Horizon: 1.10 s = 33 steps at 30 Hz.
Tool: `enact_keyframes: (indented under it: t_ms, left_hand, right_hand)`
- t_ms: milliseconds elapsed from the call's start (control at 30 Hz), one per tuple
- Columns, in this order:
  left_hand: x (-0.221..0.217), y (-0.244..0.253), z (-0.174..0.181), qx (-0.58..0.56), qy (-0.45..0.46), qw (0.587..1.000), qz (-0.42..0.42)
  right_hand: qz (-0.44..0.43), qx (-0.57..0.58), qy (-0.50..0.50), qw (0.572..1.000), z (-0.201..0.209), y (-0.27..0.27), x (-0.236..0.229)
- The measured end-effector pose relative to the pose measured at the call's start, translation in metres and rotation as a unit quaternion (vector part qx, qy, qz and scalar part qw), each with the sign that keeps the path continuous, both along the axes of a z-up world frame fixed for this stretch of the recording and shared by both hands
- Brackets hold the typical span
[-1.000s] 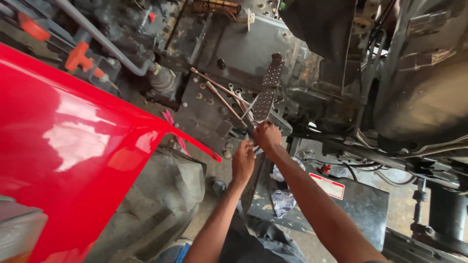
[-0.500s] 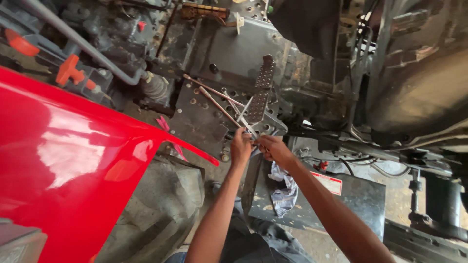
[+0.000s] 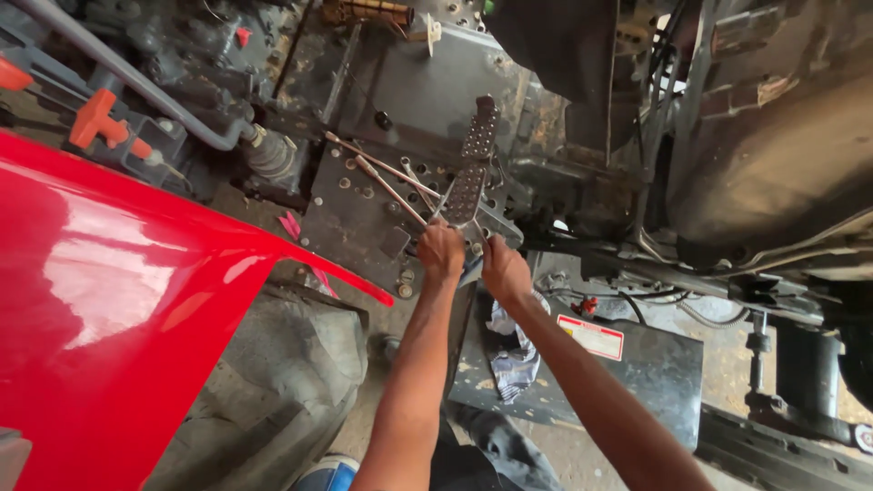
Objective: Using wrenches and a screwdriver to repair or assemble components of a red tractor.
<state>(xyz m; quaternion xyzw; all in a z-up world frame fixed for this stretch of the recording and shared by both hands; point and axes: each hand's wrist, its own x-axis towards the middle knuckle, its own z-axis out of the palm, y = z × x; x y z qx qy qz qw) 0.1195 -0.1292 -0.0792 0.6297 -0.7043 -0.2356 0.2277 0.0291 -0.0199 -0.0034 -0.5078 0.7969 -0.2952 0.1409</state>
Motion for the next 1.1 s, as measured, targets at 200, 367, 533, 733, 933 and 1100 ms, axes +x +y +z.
enact_keyframes:
  t_ms: [200,367,533,733,933,1100]
  left_hand:
    - [0.017,-0.005,0.024,0.050,0.089,0.995,-0.005]
    - [0.045,0.027,0.019,0.203,0.225,0.945,-0.124]
    - [0.085,0.108,0.086,0.444,0.508,0.737,-0.031]
    - [0.114,0.187,0.153,0.418,0.509,0.739,-0.139]
    - [0.088,0.240,0.198,0.449,0.466,0.719,-0.254]
    - [0.032,0.271,0.242,0.427,0.418,0.724,-0.345]
  right_hand:
    - [-0.007,0.045,0.047,0.998,-0.005,-0.028,0.003]
    - [0.051,0.111,0.121,0.985,-0.002,-0.040,0.009]
    - [0.074,0.129,0.120,0.982,0.020,-0.027,0.013]
    - [0.059,-0.053,-0.165,0.983,-0.004,0.040,-0.018]
    - [0.056,0.022,-0.577,0.815,0.150,0.153,-0.025]
    - [0.038,-0.080,-0.544,0.835,0.182,0.213,-0.072]
